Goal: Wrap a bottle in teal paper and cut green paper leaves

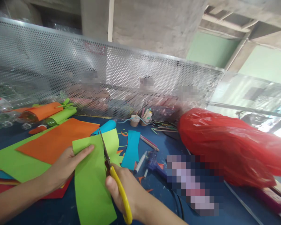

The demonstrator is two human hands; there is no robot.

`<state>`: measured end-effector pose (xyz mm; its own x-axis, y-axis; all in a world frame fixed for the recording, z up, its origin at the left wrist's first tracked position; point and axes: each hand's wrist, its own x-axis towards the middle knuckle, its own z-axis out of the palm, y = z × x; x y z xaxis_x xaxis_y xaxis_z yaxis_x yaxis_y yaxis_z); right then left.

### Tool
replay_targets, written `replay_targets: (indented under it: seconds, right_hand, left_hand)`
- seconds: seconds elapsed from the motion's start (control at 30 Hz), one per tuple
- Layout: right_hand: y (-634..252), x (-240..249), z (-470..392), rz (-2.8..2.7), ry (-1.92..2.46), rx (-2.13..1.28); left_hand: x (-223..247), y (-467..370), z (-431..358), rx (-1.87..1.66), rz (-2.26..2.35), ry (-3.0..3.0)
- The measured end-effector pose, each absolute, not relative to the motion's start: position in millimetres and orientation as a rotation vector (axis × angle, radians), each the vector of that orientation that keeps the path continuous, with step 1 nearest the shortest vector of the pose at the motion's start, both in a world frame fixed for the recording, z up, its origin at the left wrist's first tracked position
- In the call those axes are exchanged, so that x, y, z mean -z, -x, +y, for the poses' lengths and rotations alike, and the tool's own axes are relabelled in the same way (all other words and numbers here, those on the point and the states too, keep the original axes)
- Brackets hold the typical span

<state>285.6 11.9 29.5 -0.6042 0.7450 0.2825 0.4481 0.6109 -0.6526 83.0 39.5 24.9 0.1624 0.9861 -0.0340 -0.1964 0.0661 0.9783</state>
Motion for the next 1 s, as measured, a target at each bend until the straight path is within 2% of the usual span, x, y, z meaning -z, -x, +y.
replay_targets:
  seconds: [1.0]
  right_hand:
    - [-283.6, -21.5, 8.0, -2.194, 1.050, -0.785]
  left_hand:
    - [-22.0, -84.6, 41.0, -1.131, 0.931, -1.023]
